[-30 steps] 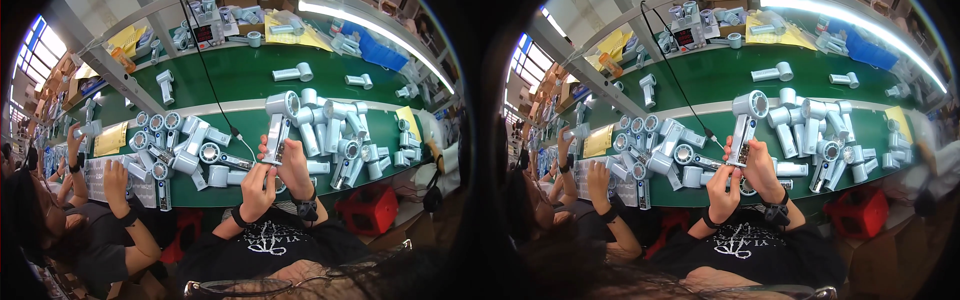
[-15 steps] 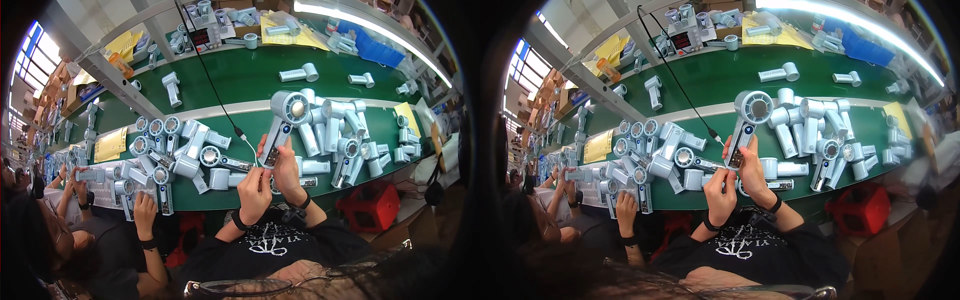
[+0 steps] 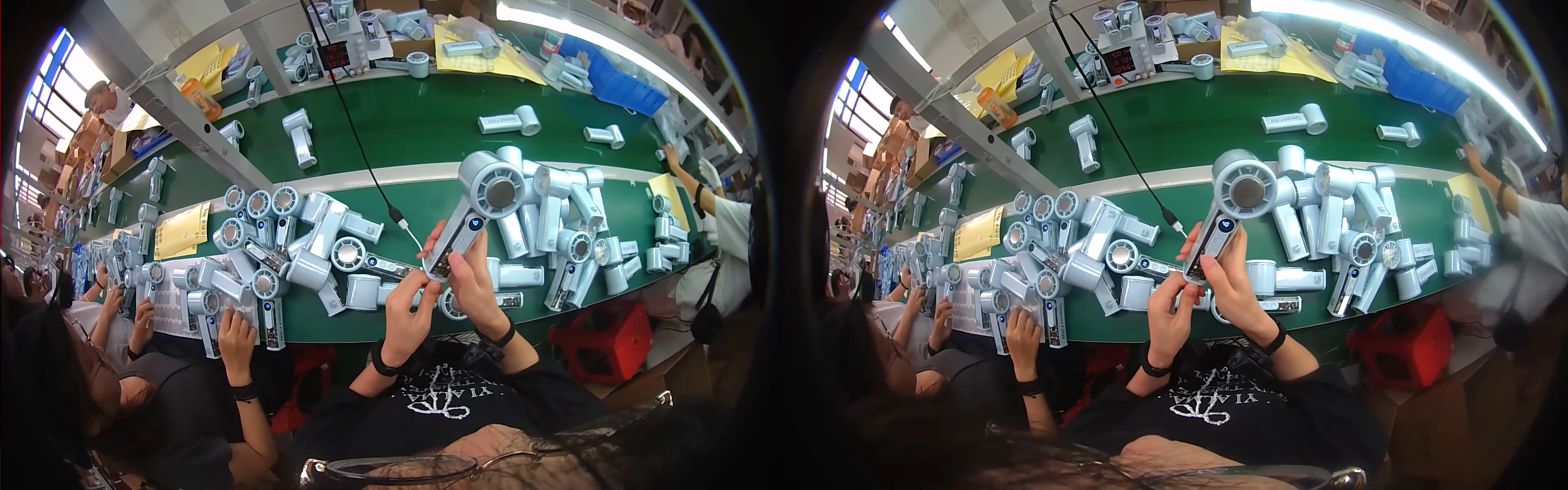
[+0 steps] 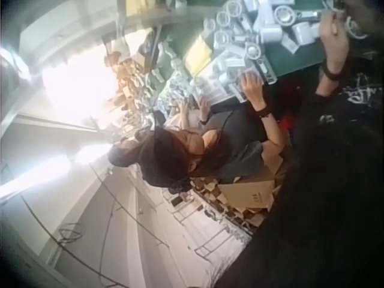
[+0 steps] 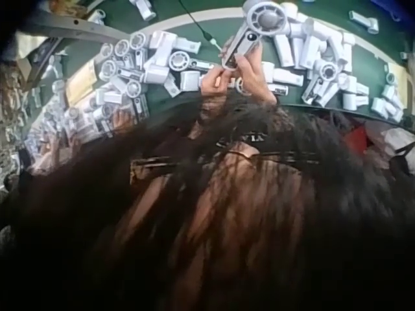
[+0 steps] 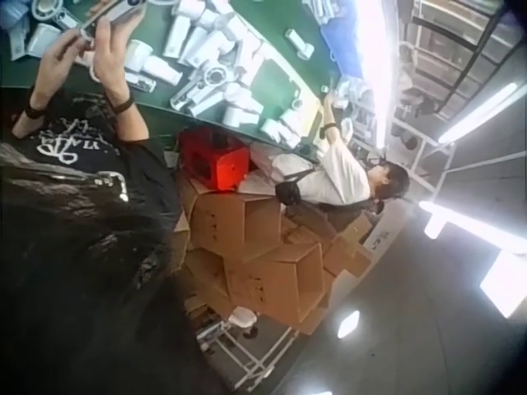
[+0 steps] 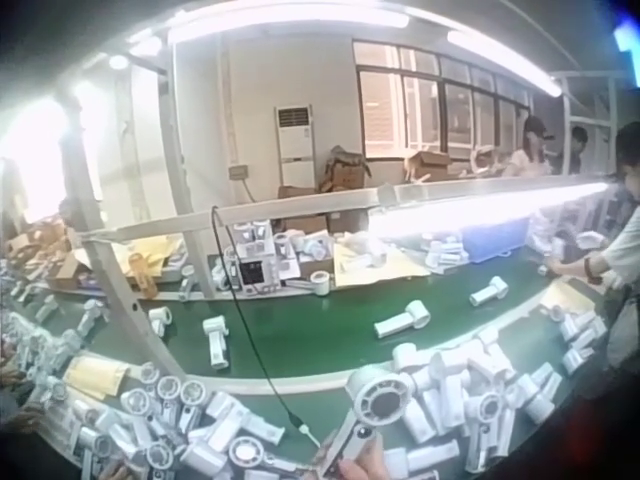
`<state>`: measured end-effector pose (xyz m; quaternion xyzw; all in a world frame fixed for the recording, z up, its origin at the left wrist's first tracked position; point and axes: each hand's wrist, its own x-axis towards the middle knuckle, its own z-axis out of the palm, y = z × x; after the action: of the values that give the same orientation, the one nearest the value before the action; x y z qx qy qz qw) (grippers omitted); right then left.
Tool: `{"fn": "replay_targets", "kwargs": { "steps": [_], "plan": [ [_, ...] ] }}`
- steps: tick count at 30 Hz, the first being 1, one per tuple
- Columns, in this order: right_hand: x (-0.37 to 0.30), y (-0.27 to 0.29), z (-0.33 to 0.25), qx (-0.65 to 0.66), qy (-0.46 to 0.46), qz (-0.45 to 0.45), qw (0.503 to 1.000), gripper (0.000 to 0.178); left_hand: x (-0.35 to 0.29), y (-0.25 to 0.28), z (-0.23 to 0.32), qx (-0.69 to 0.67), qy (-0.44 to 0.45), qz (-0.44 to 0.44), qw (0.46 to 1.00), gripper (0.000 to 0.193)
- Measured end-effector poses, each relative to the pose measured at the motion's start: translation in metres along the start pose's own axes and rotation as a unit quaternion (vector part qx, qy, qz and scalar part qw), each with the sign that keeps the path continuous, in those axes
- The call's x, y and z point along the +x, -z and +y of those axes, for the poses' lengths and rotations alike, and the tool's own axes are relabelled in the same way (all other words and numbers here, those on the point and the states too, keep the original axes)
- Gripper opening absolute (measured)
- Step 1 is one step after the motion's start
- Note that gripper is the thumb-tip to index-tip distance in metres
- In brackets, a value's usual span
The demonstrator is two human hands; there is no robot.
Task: The person picks up a handheld fan, inserts a small white cable into its base to test it, and then sets it back down on the table.
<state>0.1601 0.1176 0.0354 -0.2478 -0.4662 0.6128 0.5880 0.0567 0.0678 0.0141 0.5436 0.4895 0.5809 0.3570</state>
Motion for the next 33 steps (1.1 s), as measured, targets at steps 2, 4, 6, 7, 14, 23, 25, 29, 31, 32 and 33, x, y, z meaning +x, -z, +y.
{"fn": "replay_targets", "kwargs": {
  "steps": [2, 4, 6, 7, 14, 23, 25, 29, 31, 32, 33],
  "plan": [
    [0.000, 0.000, 0.001, -0.003, 0.000, -0.020, 1.000, 0.047, 0.003, 0.008, 0.002, -0.004, -0.019, -0.025, 1.000, 0.007],
    [0.000, 0.002, 0.001, -0.009, 0.002, -0.058, 0.998, 0.054, 0.001, 0.011, -0.002, -0.019, -0.009, -0.020, 1.000, 0.007],
    [-0.004, 0.007, 0.007, 0.008, -0.006, -0.064, 0.998, 0.060, -0.001, 0.013, -0.006, -0.047, 0.012, -0.011, 0.999, 0.007],
    [-0.006, 0.009, 0.011, 0.028, -0.016, -0.072, 0.997, 0.066, -0.001, 0.014, -0.005, -0.047, 0.012, -0.011, 0.999, 0.007],
    [-0.005, 0.063, -0.005, -0.175, 0.007, -0.158, 0.972, 0.083, -0.006, 0.042, -0.003, -0.192, 0.020, -0.123, 0.973, 0.011],
    [0.024, 0.071, -0.065, -0.347, 0.084, -0.179, 0.917, 0.089, -0.013, 0.062, -0.019, -0.182, 0.038, -0.193, 0.964, 0.015],
    [0.024, 0.075, -0.063, -0.380, 0.111, -0.205, 0.895, 0.084, -0.011, 0.063, -0.019, -0.147, 0.003, -0.192, 0.970, 0.017],
    [0.027, 0.072, -0.064, -0.402, 0.154, -0.212, 0.877, 0.080, -0.012, 0.061, -0.018, -0.133, -0.001, -0.177, 0.975, 0.023],
    [0.027, 0.071, -0.065, -0.405, 0.169, -0.209, 0.874, 0.079, -0.012, 0.058, -0.015, -0.135, 0.006, -0.170, 0.976, 0.025],
    [0.028, 0.070, -0.064, -0.404, 0.186, -0.209, 0.871, 0.080, -0.012, 0.056, -0.013, -0.126, 0.010, -0.155, 0.980, 0.027],
    [0.028, 0.070, -0.063, -0.403, 0.203, -0.209, 0.867, 0.080, -0.012, 0.054, -0.011, -0.117, 0.014, -0.141, 0.983, 0.030]
  ]
}}
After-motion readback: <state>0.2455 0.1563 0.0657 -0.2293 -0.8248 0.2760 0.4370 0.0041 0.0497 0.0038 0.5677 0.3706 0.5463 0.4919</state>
